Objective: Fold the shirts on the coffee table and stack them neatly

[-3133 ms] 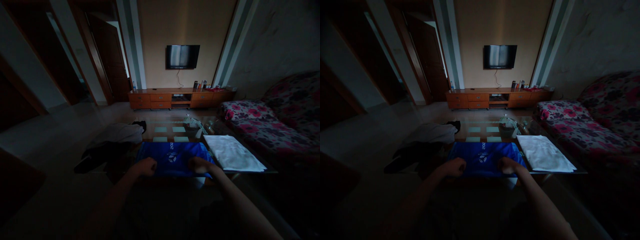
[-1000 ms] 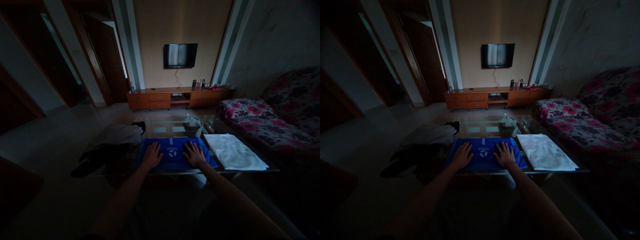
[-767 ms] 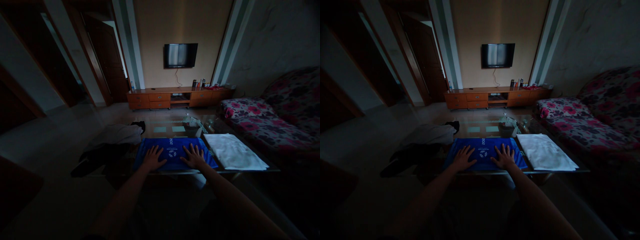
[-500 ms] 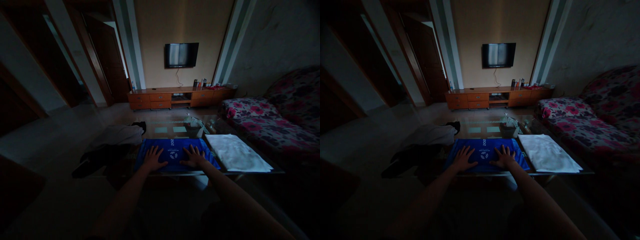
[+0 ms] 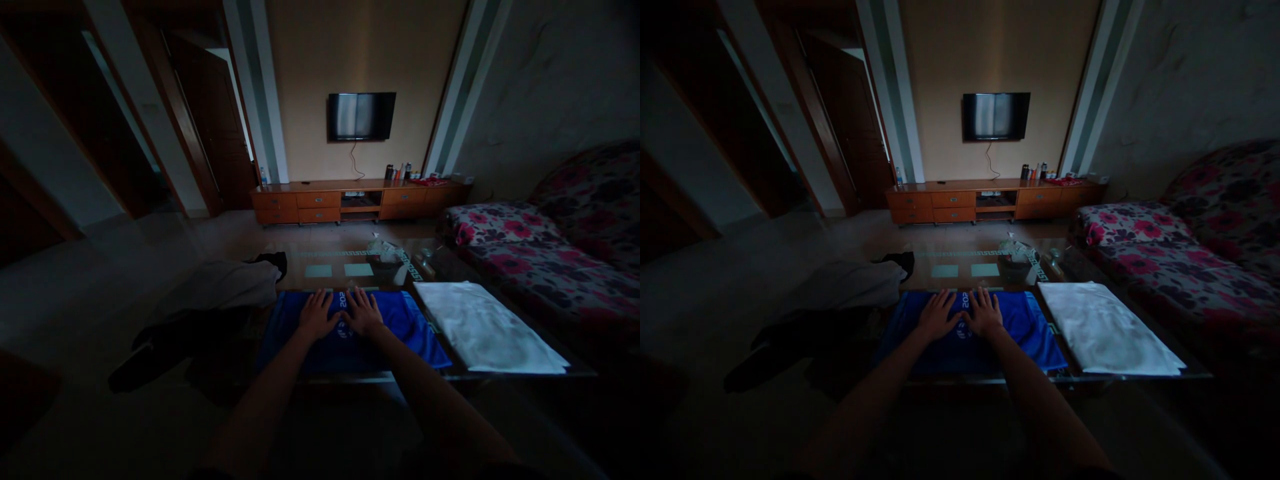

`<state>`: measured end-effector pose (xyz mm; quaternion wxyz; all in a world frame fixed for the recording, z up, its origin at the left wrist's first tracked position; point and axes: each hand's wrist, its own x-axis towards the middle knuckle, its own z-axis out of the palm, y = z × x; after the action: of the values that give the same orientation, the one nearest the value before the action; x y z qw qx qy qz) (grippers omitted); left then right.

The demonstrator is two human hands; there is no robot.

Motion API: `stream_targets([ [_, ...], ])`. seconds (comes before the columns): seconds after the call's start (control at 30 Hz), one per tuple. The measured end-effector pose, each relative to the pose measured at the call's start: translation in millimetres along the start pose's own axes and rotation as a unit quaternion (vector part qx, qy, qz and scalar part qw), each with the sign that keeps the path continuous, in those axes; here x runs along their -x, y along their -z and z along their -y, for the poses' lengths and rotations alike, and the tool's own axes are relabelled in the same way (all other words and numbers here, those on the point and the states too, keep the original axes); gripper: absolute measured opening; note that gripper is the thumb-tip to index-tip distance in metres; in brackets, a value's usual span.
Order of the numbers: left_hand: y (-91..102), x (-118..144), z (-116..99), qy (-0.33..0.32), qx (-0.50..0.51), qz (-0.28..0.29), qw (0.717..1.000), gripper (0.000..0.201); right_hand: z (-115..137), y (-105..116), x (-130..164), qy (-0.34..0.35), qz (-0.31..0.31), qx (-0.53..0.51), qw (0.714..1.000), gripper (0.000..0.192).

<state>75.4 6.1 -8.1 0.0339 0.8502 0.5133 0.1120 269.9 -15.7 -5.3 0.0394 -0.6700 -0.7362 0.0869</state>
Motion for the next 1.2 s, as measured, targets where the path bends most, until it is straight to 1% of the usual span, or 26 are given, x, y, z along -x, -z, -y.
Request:
stream_targets([
  [0.1,-3.2,-1.2,3.2,0.005,0.013,0.020,1.000,0.076,-5.4,-4.1,-3.3,0.003,0.021,-0.013,1.000,0.083],
  [0.17,-1.4,-1.8,4.2,0.014,0.017,0.027,0.999,0.071,-7.8,-3.1,-3.5,0.004,0.008,-0.023,1.000,0.083],
  [0.2,0.1,-1.8,5.3,0.023,0.014,0.022,0.999,0.067,-9.6,-1.6,-3.1,0.003,-0.005,-0.028,1.000,0.083],
  [0.27,3.1,-0.6,9.9,0.055,-0.005,-0.005,0.998,0.063,-16.0,2.3,-1.4,-0.005,-0.031,-0.032,0.999,0.083],
  [0.33,5.0,2.1,17.7,0.105,-0.030,-0.029,0.994,0.065,-26.7,5.2,1.6,-0.038,-0.041,-0.021,0.998,0.085],
  [0.37,5.4,3.7,22.3,0.131,-0.037,-0.028,0.990,0.068,-33.0,5.6,3.4,-0.061,-0.039,-0.012,0.997,0.085],
  [0.4,5.5,5.1,26.9,0.151,-0.038,-0.019,0.988,0.070,-39.3,5.2,5.2,-0.083,-0.037,-0.002,0.996,0.086],
  [0.47,6.0,6.8,34.7,0.170,-0.027,0.008,0.985,0.073,-50.1,3.1,8.4,-0.107,-0.031,0.012,0.994,0.087],
  [0.53,7.7,6.6,40.2,0.172,-0.007,0.027,0.985,0.075,-57.5,1.5,9.9,-0.104,-0.023,0.014,0.994,0.087],
  [0.57,9.3,6.1,42.4,0.172,0.000,0.028,0.985,0.074,-60.4,1.8,9.9,-0.101,-0.020,0.011,0.995,0.087],
  [0.63,12.9,5.9,47.1,0.171,-0.004,0.004,0.985,0.070,-67.1,4.0,9.1,-0.108,-0.030,0.005,0.994,0.084],
  [0.7,15.5,7.9,53.5,0.170,-0.028,-0.025,0.985,0.068,-77.2,6.7,8.8,-0.131,-0.060,0.014,0.990,0.082],
  [0.73,15.7,9.8,57.4,0.172,-0.040,-0.030,0.984,0.068,-83.6,7.3,9.4,-0.146,-0.072,0.025,0.986,0.081],
  [0.8,14.0,14.2,65.5,0.177,-0.050,-0.016,0.983,0.072,-97.4,5.8,11.7,-0.169,-0.075,0.042,0.982,0.083],
  [0.9,9.5,18.4,74.6,0.176,-0.042,0.009,0.983,0.078,-112.7,0.2,15.9,-0.171,-0.066,0.043,0.982,0.087],
  [1.0,9.2,17.7,78.0,0.175,-0.035,0.013,0.984,0.078,-117.7,-1.3,16.8,-0.165,-0.069,0.030,0.983,0.088],
  [1.1,12.2,16.5,79.8,0.179,-0.039,-0.008,0.983,0.072,-120.8,3.4,16.4,-0.169,-0.059,0.007,0.984,0.088],
  [1.2,11.9,18.7,84.2,0.179,-0.046,-0.018,0.983,0.070,-128.3,6.5,19.5,-0.176,-0.061,0.014,0.982,0.085],
])
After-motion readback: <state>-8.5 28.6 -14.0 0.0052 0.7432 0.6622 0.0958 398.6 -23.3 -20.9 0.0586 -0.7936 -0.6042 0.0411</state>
